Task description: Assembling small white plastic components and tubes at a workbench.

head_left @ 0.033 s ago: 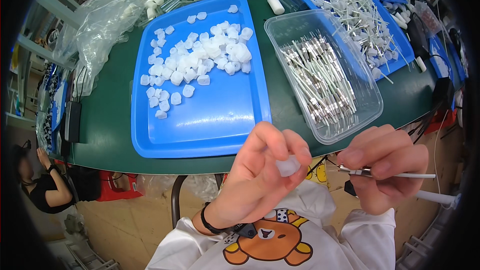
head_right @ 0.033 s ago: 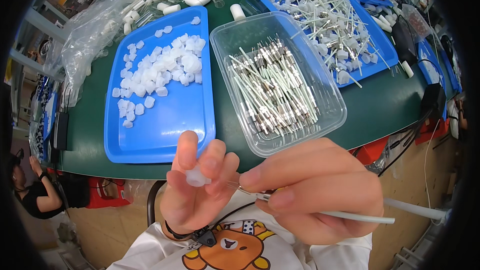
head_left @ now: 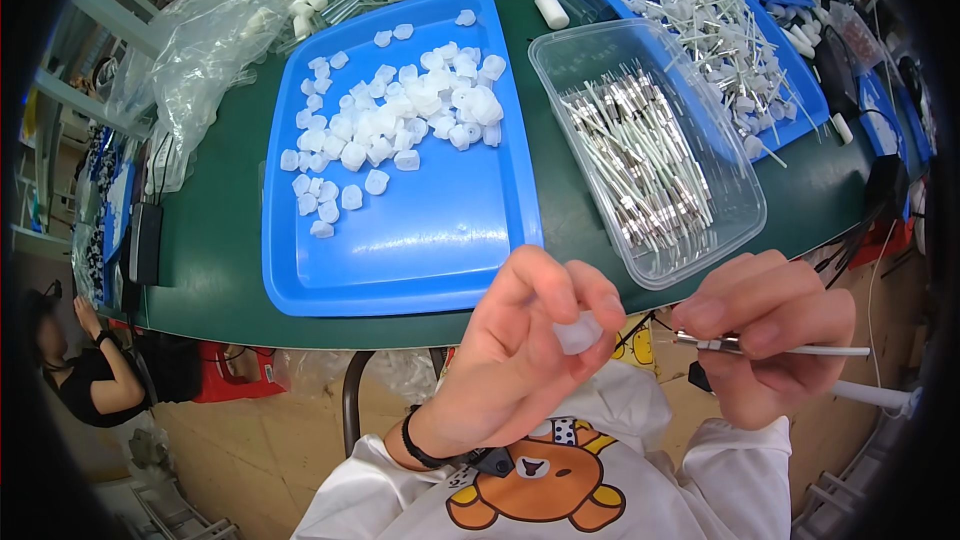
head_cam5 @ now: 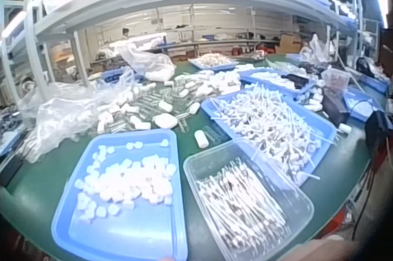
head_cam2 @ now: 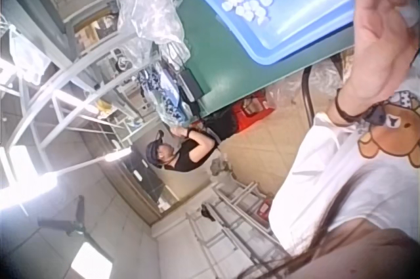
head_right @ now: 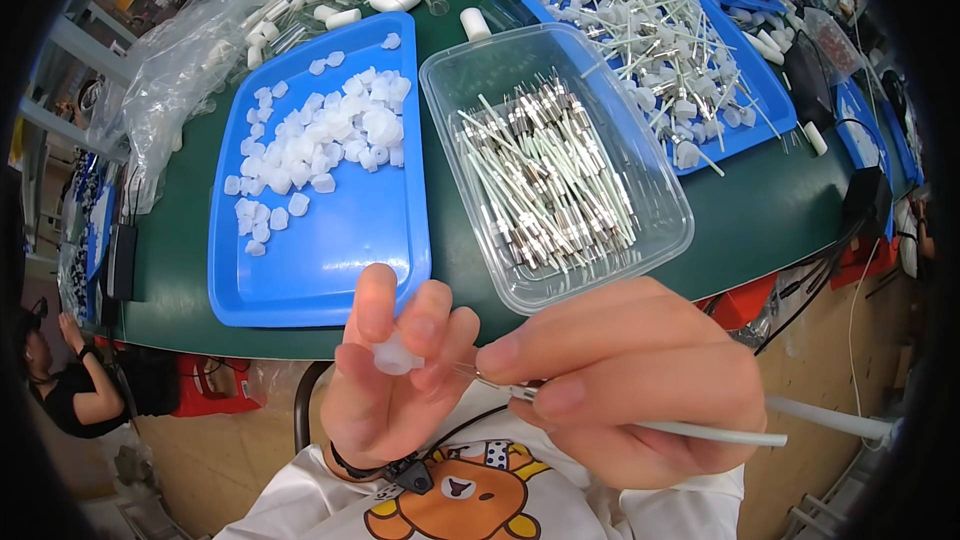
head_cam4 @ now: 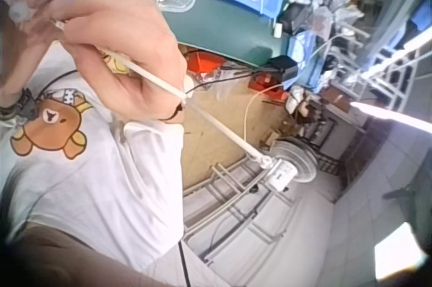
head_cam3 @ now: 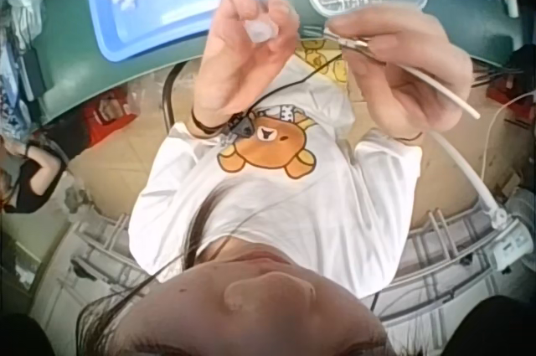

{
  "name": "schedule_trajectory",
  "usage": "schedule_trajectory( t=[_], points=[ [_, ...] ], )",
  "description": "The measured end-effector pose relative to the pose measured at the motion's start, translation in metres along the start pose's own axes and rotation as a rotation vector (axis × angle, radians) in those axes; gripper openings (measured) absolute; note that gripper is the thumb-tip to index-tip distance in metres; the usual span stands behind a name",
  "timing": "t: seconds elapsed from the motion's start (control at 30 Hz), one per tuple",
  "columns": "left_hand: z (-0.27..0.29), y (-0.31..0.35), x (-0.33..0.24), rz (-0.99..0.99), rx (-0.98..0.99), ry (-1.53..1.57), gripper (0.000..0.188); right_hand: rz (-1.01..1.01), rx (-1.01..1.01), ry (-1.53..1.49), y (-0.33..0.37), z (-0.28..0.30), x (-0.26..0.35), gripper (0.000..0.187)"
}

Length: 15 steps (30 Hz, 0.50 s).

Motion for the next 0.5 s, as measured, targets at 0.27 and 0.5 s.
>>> schedule_trajectory(
  t=[0.27, 0.5],
  points=[
    [0.0016, -0.0025, -0.0013, -0.016, 0.024, 0.037, 0.021, -0.009, -0.011, -0.099, -0.0007, -0.0004, -0.0026, 0.026],
    [0.0004, -0.0016, -0.0024, 0.000, -0.092, -0.209, 0.028, 0.039, 0.036, -0.106, -0.0007, -0.0019, 0.0011, 0.027]
  ],
)
Point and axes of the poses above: each hand's wrist, its own y-axis away from the middle knuckle, its own z-axis out of the back of the hand, x = y × z, the point moved 9 cm from there along -y, towards the middle knuckle, and after that the axes turned 1 degree about -x, right-handed, at the moved point
